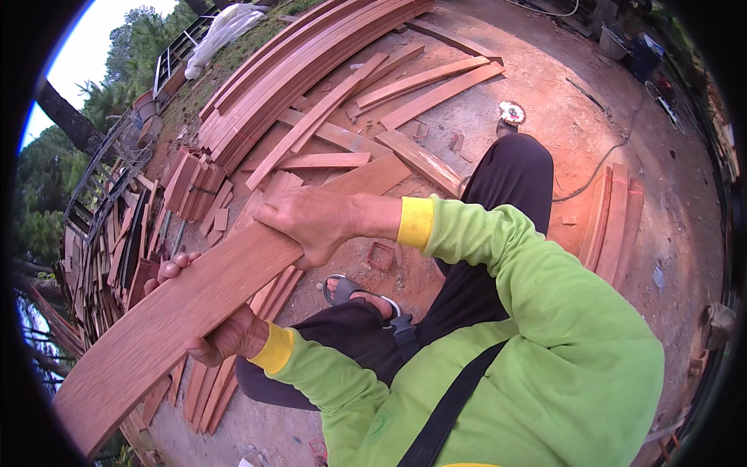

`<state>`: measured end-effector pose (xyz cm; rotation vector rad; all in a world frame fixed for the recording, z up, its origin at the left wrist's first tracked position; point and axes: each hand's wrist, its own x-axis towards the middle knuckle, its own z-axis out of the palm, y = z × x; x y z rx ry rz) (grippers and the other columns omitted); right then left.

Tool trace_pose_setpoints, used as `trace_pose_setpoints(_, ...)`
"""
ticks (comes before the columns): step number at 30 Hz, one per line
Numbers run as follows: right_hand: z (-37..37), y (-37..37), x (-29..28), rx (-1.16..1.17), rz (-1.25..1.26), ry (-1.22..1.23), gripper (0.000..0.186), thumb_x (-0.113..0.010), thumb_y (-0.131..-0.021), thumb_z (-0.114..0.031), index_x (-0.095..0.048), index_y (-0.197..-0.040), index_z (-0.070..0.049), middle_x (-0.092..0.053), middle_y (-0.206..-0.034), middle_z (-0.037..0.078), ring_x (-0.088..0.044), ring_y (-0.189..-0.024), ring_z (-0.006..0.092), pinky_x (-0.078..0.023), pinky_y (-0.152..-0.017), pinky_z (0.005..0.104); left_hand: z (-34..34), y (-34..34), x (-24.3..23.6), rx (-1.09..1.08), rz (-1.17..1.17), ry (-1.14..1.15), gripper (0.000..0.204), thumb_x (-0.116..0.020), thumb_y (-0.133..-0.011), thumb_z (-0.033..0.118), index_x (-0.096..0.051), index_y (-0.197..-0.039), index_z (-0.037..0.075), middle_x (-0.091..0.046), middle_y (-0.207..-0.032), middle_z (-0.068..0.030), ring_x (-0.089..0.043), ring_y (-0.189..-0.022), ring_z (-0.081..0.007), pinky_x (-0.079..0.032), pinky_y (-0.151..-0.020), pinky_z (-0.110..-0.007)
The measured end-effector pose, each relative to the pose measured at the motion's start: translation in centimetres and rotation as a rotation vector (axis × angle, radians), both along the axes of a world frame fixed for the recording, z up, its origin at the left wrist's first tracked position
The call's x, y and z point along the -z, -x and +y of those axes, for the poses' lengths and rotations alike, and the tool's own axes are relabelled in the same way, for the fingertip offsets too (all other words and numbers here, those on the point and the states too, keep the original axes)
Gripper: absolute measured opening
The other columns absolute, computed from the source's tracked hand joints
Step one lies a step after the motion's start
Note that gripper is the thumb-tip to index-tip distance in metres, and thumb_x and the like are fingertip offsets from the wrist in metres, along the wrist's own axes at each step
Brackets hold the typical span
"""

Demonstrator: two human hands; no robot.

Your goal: The person selects wooden planks from a pile, uses an angle grinder to cut them into smaller pieces, and then carries the cut pieces to a wooden structure under construction.

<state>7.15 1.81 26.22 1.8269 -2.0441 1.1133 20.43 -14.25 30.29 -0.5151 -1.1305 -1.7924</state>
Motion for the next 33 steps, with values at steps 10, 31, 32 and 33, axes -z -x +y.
trace_pose_setpoints(10,0.8,-0.4,-0.4,-0.077,-0.074,0.083,0.066,-0.078,-0.057,-0.024,-0.045,-0.108,0.002,-0.059,-0.087,0.021,-0.062,-0.085,0.0407,-0.051,-0.070,0.0464,1.9,-0.7,-2.5,-0.120,-0.162,-0.135,0.069,-0.070,-0.058,0.025,-0.048,-0.119,0.000,-0.053,-0.109,-0.0222,-0.051,-0.112,-0.0375,-0.038,-0.104,-0.053)
trace_pose_setpoints(31,15.3,0.4,-15.8,0.189,0.322,-0.364,0.069,-0.080,-0.057,-0.026,-0.046,-0.108,0.007,-0.060,-0.096,0.023,-0.064,-0.085,0.0408,-0.053,-0.069,0.0469,11.6,5.4,-5.2,0.220,-0.006,-0.510,0.079,-0.068,-0.061,0.041,-0.045,-0.122,-0.005,-0.051,-0.113,-0.0209,-0.050,-0.114,-0.0351,-0.040,-0.103,-0.049)
trace_pose_setpoints(32,15.3,0.1,-15.9,0.191,0.267,-0.401,0.062,-0.079,-0.057,-0.026,-0.049,-0.101,0.006,-0.061,-0.093,0.023,-0.065,-0.083,0.0405,-0.053,-0.068,0.0463,11.8,5.4,-5.2,0.277,-0.010,-0.547,0.077,-0.068,-0.061,0.041,-0.047,-0.121,-0.003,-0.051,-0.113,-0.0201,-0.050,-0.114,-0.0344,-0.040,-0.103,-0.049)
trace_pose_setpoints(33,15.7,-0.2,-16.2,0.192,0.245,-0.440,0.063,-0.079,-0.056,-0.023,-0.048,-0.101,0.007,-0.061,-0.092,0.024,-0.065,-0.083,0.0404,-0.054,-0.068,0.0453,12.3,5.5,-5.0,0.301,0.003,-0.545,0.071,-0.069,-0.064,0.040,-0.050,-0.119,0.000,-0.053,-0.112,-0.0181,-0.051,-0.112,-0.0328,-0.042,-0.101,-0.048)
